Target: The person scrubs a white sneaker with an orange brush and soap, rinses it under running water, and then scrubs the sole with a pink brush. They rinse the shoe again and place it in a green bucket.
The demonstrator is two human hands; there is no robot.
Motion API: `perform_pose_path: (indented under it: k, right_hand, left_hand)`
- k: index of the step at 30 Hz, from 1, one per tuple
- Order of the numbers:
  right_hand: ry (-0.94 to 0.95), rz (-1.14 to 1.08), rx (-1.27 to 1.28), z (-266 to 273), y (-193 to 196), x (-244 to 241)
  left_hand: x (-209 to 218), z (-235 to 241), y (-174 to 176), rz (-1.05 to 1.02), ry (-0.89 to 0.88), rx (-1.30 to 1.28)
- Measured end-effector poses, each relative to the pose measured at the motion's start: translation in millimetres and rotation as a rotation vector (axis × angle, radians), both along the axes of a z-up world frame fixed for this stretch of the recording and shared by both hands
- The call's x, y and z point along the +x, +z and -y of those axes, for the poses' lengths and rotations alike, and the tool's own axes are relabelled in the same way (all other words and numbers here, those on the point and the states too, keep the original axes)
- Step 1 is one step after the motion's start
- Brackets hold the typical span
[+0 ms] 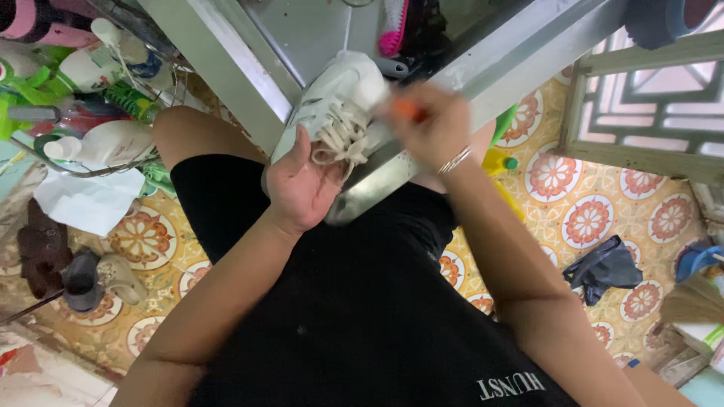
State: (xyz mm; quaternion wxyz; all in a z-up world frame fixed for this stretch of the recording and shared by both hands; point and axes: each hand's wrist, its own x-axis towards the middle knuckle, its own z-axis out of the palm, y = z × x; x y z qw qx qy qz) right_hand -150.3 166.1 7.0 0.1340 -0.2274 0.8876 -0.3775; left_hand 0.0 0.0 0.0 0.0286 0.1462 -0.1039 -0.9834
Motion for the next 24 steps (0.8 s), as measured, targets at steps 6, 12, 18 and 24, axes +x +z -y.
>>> perform_pose_path:
  k: [6, 12, 18, 24]
  right_hand:
    - [0.112, -0.116, -0.164, -1, -4, -8]
    - [0.309, -0.197, -0.317, 17, 29, 22]
    - [0.080, -0.214, -0.126, 6, 3, -11]
    - [-0.050, -0.110, 0.026, -1, 5, -22]
  left_hand:
    - [5, 6, -4, -0.035, 0.019, 0.047]
    - [11, 9, -7, -0.022, -0.009, 0.053]
    - [17, 2, -28, -0.020, 0.001, 0.062]
    - [16, 4, -20, -0.043, 0.012, 0.064]
